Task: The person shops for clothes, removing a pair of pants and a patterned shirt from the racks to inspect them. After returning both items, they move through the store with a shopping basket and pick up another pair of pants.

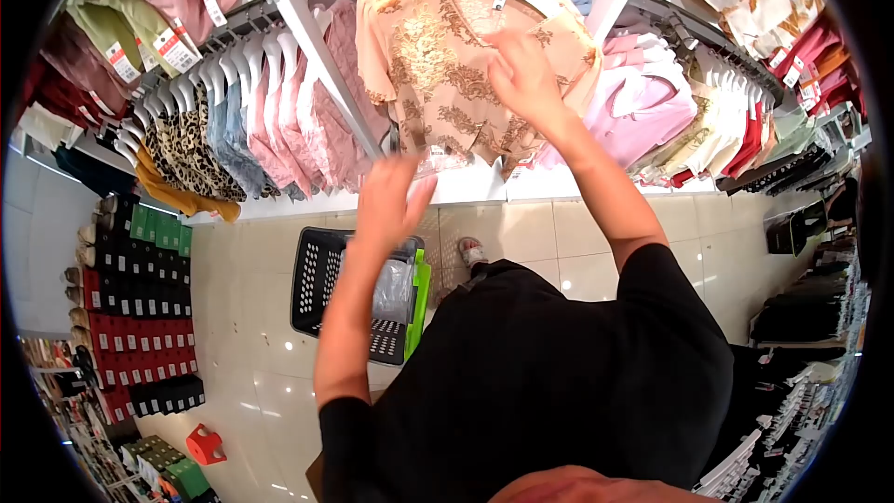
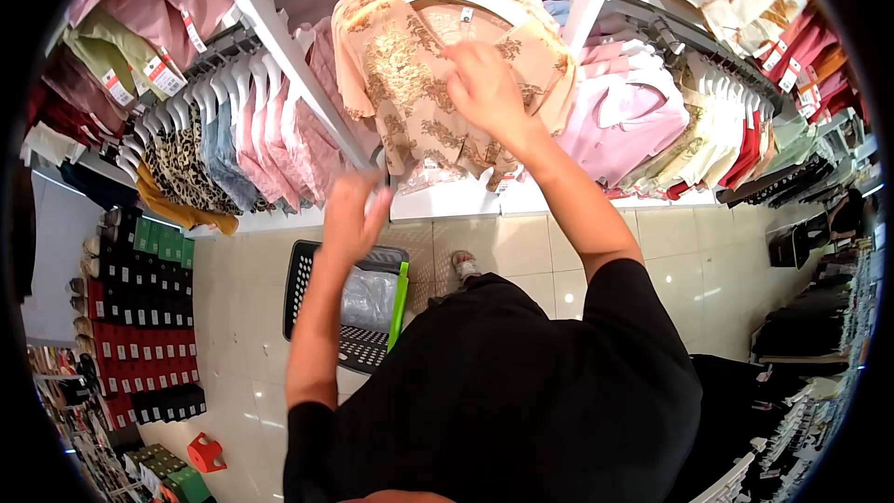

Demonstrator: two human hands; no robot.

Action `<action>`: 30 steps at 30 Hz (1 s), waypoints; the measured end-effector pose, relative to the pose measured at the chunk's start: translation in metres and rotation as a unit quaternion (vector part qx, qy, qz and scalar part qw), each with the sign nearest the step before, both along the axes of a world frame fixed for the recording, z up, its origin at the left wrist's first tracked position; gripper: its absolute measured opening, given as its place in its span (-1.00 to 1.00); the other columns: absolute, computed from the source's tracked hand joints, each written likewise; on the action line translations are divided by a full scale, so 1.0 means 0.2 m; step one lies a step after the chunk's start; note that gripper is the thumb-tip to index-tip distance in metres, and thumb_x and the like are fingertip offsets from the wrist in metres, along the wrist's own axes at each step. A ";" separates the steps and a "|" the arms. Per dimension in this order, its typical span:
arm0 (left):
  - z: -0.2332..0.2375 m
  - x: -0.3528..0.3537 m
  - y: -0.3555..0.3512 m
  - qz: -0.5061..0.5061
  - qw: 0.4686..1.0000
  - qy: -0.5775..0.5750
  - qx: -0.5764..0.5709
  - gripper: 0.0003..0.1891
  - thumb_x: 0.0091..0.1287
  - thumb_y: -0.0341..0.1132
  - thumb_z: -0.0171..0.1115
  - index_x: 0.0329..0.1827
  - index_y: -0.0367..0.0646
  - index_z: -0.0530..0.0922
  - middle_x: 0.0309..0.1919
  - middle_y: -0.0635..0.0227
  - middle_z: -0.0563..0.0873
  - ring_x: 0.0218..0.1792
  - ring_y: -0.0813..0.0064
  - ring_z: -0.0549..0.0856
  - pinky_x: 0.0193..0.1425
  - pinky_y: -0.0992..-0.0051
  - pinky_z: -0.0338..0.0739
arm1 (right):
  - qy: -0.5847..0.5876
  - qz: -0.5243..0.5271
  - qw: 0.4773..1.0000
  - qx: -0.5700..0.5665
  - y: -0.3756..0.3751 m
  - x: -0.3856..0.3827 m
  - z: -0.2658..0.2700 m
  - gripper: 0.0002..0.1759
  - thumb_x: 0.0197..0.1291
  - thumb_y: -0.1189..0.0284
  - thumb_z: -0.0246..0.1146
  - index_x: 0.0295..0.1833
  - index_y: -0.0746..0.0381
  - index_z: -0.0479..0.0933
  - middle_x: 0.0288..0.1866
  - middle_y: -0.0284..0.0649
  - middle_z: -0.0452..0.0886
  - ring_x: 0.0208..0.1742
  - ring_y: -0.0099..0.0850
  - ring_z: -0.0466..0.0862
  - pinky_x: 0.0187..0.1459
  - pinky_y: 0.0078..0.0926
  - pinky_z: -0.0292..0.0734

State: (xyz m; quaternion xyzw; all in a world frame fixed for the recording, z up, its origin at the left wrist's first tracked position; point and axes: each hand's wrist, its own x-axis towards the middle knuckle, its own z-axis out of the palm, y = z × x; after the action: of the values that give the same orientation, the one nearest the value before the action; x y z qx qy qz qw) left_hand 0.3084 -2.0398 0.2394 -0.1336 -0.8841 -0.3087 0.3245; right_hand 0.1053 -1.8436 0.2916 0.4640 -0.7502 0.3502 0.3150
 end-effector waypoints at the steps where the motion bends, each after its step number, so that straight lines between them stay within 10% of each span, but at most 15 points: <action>1: 0.11 -0.15 0.00 -0.002 1.000 -0.003 -0.026 -0.64 0.32 -0.23 0.26 0.08 -0.27 0.56 -0.18 0.04 0.65 -0.09 0.01 0.61 0.03 0.17 0.49 | 0.028 -0.071 0.997 -0.004 0.00 -0.03 0.06 -0.62 0.10 0.49 0.28 0.09 0.20 0.55 0.04 -0.05 0.56 0.09 -0.07 0.55 0.13 -0.15 0.47; 5: 0.36 -0.62 0.02 -0.017 0.998 0.028 -0.057 -0.58 0.32 -0.24 0.28 0.17 -0.27 0.51 -0.06 0.02 0.62 0.01 -0.04 0.57 0.16 0.15 0.44 | 0.069 -0.265 0.962 0.016 0.09 -0.15 0.11 -0.43 0.08 0.40 0.31 0.27 0.16 0.46 0.26 -0.05 0.43 0.32 -0.06 0.40 0.32 -0.14 0.31; 15: 0.43 -1.25 -0.14 0.170 0.968 -0.023 -0.184 -0.22 0.17 -0.13 0.40 0.44 -0.18 0.29 0.32 -0.03 0.42 0.35 -0.03 0.39 0.41 0.14 0.28 | -0.017 -0.312 0.950 -0.002 0.43 -0.22 0.01 -0.33 0.10 0.33 0.36 0.35 0.17 0.39 0.20 -0.04 0.49 0.25 -0.04 0.46 0.28 -0.07 0.31; 23: 0.54 -1.21 -0.24 0.170 0.944 -0.255 -0.124 -0.50 0.09 -0.16 0.51 0.01 -0.21 0.52 -0.16 0.04 0.69 -0.10 0.07 0.68 -0.07 0.24 0.53 | -0.122 -0.193 0.967 -0.113 0.49 -0.34 -0.07 -0.48 0.10 0.42 0.41 0.19 0.25 0.47 0.04 -0.01 0.58 0.06 -0.02 0.60 0.07 -0.24 0.51; 30: 0.56 -1.07 -0.35 0.162 0.968 -0.146 -0.126 -0.69 0.15 -0.23 0.41 -0.15 -0.18 0.54 -0.33 -0.01 0.69 -0.22 -0.06 0.67 -0.13 0.14 0.53 | -0.294 -0.078 0.924 -0.234 0.44 -0.37 -0.11 -0.48 0.07 0.48 0.48 0.15 0.31 0.52 0.08 -0.18 0.61 0.11 -0.44 0.59 0.15 -0.50 0.49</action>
State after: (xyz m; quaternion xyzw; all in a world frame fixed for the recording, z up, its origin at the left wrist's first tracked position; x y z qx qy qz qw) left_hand 0.0954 -2.1100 0.3510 0.0184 -0.9633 -0.1545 0.2187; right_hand 0.0311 -1.7550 0.2695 0.1936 -0.7398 0.6104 0.2063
